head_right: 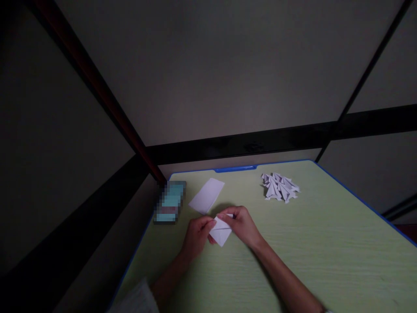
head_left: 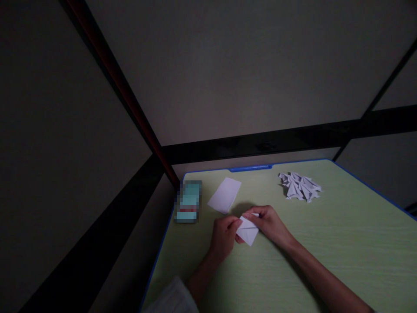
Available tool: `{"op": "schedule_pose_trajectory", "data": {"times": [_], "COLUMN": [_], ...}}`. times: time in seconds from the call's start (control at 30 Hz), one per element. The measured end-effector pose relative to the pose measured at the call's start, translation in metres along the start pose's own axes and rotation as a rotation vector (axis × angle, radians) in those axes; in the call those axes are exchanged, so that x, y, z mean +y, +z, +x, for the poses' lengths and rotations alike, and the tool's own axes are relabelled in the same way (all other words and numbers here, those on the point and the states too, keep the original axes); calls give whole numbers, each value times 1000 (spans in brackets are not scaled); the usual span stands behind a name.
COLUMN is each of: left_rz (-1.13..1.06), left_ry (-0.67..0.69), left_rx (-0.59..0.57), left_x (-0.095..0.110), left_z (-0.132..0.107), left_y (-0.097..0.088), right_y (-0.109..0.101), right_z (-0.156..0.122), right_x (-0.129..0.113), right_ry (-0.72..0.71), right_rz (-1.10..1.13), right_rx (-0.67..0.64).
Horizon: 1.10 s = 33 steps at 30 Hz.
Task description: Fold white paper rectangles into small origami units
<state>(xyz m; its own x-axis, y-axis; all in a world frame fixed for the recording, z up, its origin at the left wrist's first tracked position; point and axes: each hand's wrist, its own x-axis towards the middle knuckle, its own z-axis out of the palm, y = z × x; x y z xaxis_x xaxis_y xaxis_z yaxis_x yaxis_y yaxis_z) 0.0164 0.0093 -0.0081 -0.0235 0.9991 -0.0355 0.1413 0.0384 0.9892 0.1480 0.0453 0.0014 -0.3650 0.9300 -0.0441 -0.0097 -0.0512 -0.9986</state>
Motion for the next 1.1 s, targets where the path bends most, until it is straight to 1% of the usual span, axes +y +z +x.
{"op": "schedule_pose_trajectory", "data": {"times": [0.1,0.17,0.23,0.3,0.4,0.53,0.6,0.67,0.77,0.97,1.1], "left_rz": [-67,-114,-146,-158,-134,-61,-42,-32,-8,81,89], "left_ry": [-30,-45,-51,-64,-60,15,23,26,39,65,82], "left_rx": [61,91,100,81,38,54,46,24,-4,31,80], "left_x": [1,2,2,2,1,0,0,0,0,-2,-1], "left_z": [2,4,5,6,6,6,6,5,4,1,1], "left_y": [-3,-6,-8,-8,-8,-7,-6,-6,-4,-1,-1], "right_y": [-3,-5,-7,-8,-6,0,2,2,0,0,3], "right_z": [1,1,1,2,2,0,-2,-5,-7,-8,-8], "right_x": [0,0,-2,-2,0,5,4,2,-1,7,10], "right_ry": [-58,-64,-40,-33,-74,-142,-245,-391,-561,-667,-718], "right_rz": [105,184,232,223,141,-46,-181,-305,-392,-500,-622], "right_rx": [33,60,71,75,81,61,81,85,62,70,16]}}
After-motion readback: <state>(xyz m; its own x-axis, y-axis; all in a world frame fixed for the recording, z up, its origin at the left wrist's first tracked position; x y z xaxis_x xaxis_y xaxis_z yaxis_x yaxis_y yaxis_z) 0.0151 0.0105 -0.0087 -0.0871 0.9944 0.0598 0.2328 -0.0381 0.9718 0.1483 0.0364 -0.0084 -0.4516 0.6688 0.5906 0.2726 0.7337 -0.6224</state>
